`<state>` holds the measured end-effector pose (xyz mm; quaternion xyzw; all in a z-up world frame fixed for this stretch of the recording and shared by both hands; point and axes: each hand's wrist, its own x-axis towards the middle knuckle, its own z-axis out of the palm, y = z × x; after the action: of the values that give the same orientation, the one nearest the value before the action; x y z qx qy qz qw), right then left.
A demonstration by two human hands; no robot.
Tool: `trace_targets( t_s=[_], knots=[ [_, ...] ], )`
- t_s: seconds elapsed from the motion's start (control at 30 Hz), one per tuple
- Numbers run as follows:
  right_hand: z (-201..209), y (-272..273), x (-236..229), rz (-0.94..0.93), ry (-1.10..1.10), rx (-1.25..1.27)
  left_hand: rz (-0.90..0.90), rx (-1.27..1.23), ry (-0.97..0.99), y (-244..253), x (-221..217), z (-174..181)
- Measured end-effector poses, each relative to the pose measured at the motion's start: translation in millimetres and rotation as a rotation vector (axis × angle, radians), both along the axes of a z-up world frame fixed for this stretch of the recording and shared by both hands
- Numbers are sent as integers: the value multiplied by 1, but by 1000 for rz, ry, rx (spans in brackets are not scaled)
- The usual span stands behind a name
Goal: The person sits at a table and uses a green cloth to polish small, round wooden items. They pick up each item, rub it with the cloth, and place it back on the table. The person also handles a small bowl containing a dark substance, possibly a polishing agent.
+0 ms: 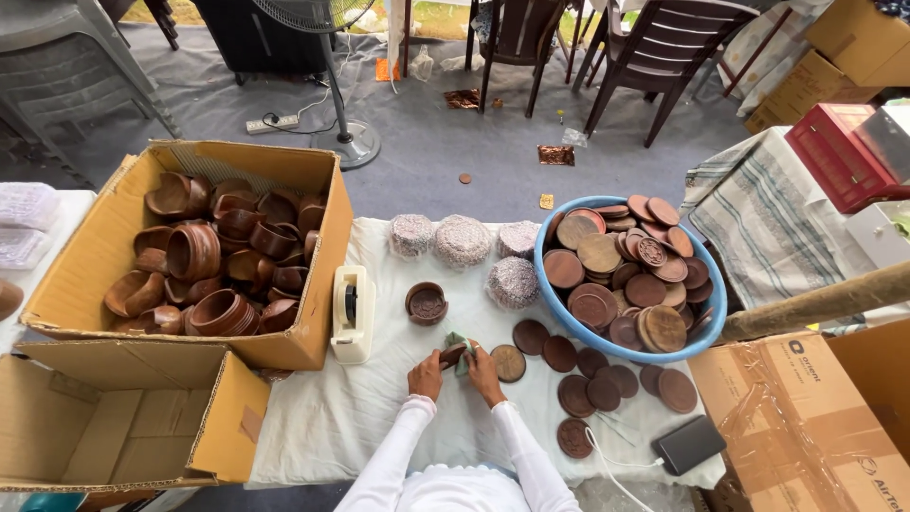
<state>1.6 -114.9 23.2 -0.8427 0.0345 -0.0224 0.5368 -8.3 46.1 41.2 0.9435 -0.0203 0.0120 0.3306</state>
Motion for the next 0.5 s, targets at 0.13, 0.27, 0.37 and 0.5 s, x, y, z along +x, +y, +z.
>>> trace_targets(
  t_s=[0.13,0.27,0.37,0.5],
  knots=[
    [16,11,-11,-75,8,-108,-42,68,-22,-5,6,-17],
    [80,35,-19,99,-180,-193,-5,158,-13,-12,24,-47],
    [82,41,-18,303,-366,-242,16,182,29,-7,27,-64],
    [97,38,-17,361,-388,-303,34,165,-19,1,24,-69]
  ],
)
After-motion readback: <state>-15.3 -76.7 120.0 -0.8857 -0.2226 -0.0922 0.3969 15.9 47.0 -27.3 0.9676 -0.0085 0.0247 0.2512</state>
